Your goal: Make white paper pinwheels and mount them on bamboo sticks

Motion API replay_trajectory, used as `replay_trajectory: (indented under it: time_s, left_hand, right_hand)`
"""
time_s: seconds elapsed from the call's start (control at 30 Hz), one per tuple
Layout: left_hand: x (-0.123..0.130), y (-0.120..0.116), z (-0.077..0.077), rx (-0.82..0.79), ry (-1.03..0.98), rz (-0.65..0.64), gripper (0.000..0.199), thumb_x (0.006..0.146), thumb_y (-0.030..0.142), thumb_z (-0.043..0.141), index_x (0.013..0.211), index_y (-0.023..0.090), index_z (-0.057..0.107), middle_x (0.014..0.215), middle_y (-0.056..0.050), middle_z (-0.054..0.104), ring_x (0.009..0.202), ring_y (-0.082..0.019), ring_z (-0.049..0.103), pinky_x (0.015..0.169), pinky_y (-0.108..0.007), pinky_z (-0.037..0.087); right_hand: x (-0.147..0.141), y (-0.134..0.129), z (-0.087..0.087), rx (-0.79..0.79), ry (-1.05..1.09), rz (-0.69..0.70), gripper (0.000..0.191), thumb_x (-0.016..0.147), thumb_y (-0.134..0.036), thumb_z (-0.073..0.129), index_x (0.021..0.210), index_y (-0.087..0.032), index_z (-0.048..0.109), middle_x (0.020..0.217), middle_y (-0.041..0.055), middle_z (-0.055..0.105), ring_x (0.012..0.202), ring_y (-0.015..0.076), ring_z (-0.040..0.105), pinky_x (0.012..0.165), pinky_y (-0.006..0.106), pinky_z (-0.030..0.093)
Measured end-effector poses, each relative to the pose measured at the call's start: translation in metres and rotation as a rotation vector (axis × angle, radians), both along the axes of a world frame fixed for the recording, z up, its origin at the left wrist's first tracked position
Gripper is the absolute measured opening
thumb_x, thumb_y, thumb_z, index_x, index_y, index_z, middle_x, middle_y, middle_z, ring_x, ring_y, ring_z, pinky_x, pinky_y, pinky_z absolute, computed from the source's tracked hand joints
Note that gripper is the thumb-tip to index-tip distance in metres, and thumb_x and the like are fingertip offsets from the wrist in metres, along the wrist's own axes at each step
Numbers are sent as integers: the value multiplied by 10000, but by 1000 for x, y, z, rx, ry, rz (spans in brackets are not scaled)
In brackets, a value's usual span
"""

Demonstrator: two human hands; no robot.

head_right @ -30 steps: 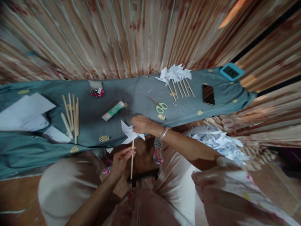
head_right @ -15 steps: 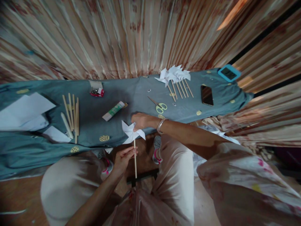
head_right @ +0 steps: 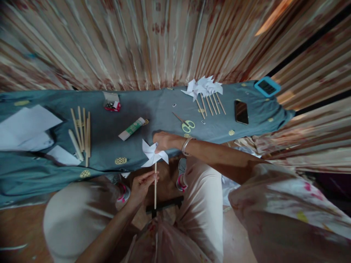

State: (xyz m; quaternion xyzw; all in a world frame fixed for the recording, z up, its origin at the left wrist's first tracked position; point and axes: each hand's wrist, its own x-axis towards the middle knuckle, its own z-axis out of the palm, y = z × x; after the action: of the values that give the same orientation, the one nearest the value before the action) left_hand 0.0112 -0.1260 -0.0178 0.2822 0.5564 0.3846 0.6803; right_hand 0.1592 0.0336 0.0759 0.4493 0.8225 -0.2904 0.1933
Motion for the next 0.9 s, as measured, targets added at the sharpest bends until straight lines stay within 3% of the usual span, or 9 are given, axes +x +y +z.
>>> replay_trajectory:
  time_s: [0.3,0.53,0.9]
  left_hand:
    - [-7,6,9,-26,12,56,302,513,415,813,699,177,801,637,-71,744,579,-164,645,585,-258,500]
    - [-16,13,15,-37,27,82,248,483,374,799,627,174,775,531,-17,661,504,-104,526,514,-216,410]
    - [-39,35,13,-27,89,-35,250,475,367,822,617,165,784,507,-35,660,483,-107,526,499,-217,402]
  right_hand:
    - [-2,-2,4,8,-15,-11,331,803,-292,741,1082,-115,724,1043,91,726,910,185,637,696,230,408]
    - [-8,0,9,-19,-72,38,263,812,-283,709,1006,-112,759,955,87,747,828,177,637,646,246,390]
    - [-7,2,6,-32,-68,47,248,812,-275,700,995,-118,757,913,72,743,766,155,614,630,239,379]
